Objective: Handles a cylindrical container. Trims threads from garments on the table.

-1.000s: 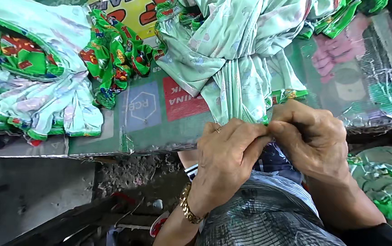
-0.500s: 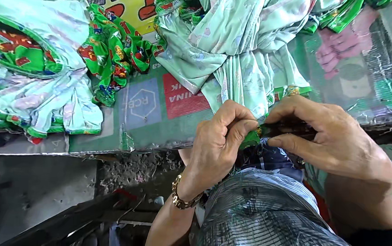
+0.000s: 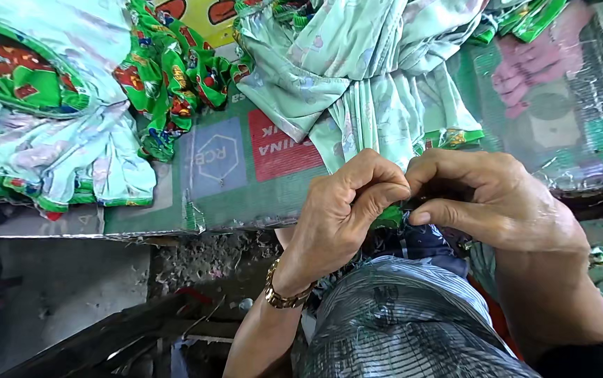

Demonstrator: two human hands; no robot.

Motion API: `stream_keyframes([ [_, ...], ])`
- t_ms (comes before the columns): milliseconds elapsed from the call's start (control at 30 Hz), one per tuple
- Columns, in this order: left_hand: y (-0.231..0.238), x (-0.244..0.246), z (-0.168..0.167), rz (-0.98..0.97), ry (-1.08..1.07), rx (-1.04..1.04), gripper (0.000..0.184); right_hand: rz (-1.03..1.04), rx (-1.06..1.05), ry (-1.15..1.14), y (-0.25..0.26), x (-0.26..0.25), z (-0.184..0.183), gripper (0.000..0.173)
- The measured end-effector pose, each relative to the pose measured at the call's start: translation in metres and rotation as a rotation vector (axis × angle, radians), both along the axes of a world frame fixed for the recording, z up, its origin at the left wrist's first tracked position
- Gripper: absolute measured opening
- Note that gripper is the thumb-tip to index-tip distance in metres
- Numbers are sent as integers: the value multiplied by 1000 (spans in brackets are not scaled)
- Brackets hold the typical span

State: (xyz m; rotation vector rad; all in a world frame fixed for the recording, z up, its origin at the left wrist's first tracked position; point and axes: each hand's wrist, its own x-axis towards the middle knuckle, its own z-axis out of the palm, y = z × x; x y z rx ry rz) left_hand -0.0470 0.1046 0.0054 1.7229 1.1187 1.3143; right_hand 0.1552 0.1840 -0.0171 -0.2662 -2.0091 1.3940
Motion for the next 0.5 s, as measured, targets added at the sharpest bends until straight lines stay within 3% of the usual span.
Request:
stream_keyframes([
  [200, -1, 9, -12, -1, -266, -77, 6, -6, -120, 81, -4, -8, -3, 12],
  [300, 0, 12, -16, 22, -571, -167, 9, -26, -196, 136, -7, -11, -5, 28],
  [400, 1, 13, -18, 29, -779, -238, 14, -136, -8, 110, -14, -22, -7, 41],
  [500, 2, 14, -21, 27, -908, -315, 18, -285, 245, 75, -19, -37, -11, 18],
])
